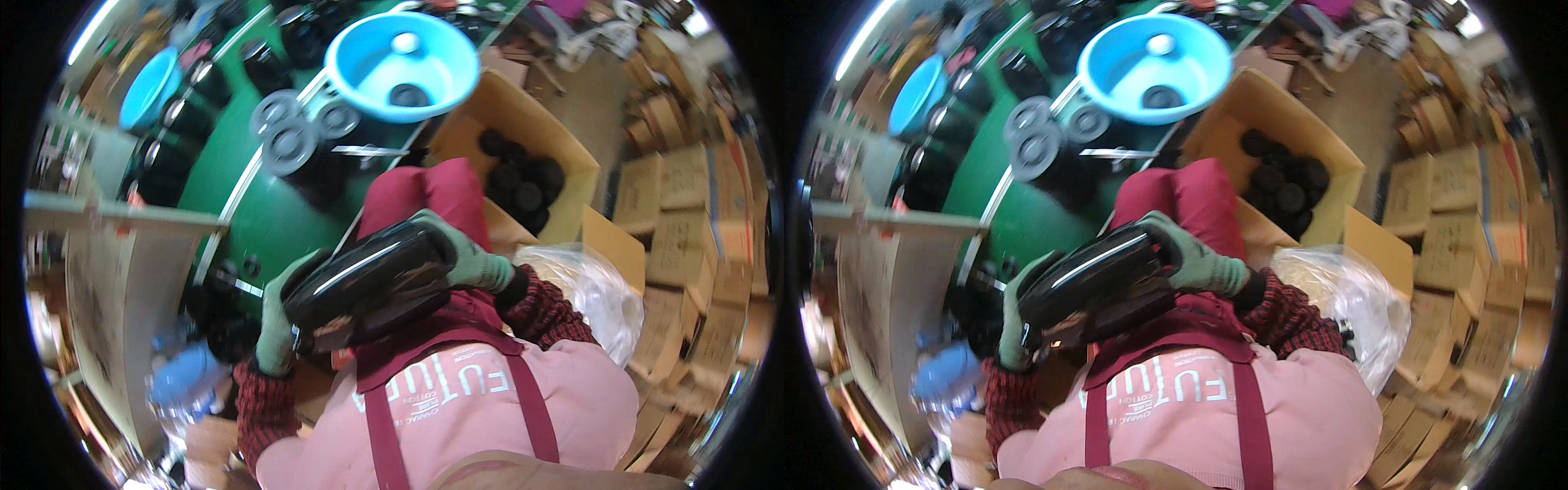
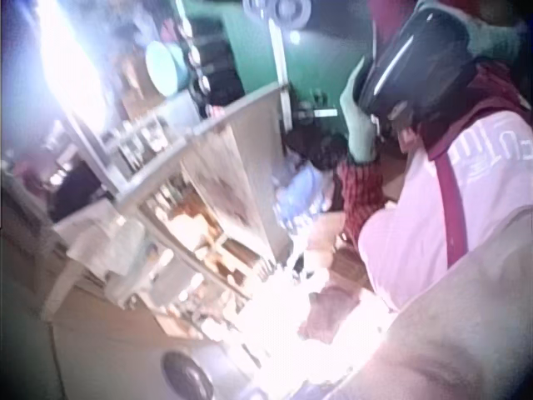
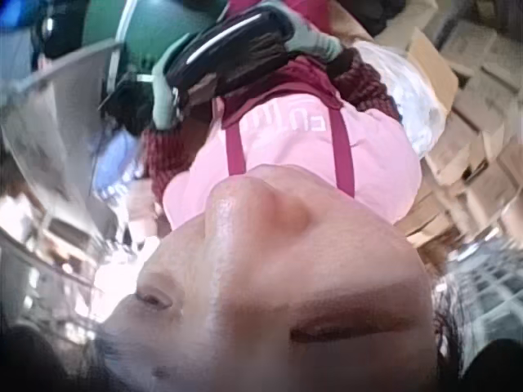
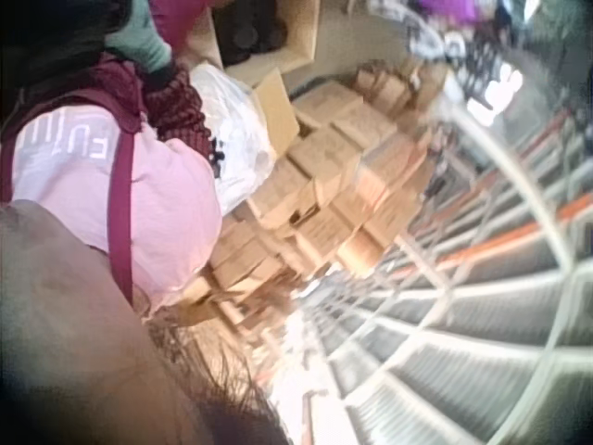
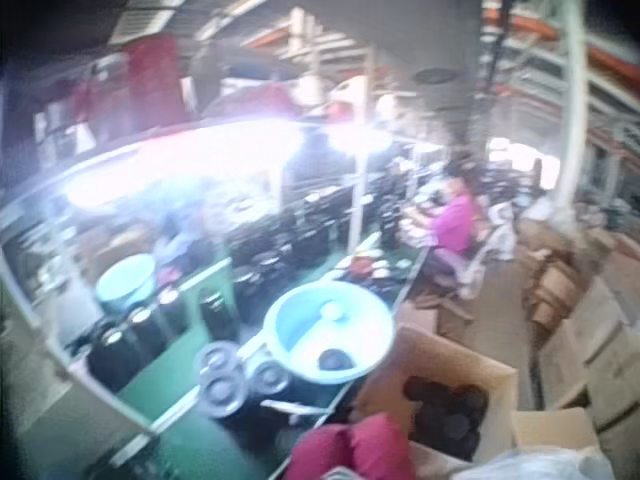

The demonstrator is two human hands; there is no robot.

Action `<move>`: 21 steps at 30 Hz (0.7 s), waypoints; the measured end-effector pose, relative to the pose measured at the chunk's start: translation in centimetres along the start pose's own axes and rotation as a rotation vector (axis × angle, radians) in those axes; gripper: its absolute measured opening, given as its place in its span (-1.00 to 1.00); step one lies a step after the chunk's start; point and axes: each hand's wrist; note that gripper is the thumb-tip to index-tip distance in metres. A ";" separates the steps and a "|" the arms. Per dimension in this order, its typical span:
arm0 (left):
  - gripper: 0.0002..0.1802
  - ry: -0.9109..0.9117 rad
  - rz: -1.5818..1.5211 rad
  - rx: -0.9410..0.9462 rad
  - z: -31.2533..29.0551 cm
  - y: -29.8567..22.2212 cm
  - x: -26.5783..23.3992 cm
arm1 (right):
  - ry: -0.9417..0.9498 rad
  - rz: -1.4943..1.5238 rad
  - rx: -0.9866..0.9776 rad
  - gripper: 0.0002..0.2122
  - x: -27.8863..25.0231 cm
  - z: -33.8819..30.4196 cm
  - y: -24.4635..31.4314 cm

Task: The person assembles black kettles by inserting a metal component into the base and screwing on a lid. The person handles multiple kettles one at a time, placing them on a green table and into a cardboard box.

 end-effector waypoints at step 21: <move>-0.19 -0.435 -0.361 -0.029 -6.8 22.7 1.2 | 0.131 -1.364 -0.173 -0.08 11.7 26.0 -6.2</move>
Point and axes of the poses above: each hand's wrist, its own z-axis towards the middle knuckle, its own x-axis out of the palm, y = z × x, and after that the axes turned 11 degrees about -y, right-handed
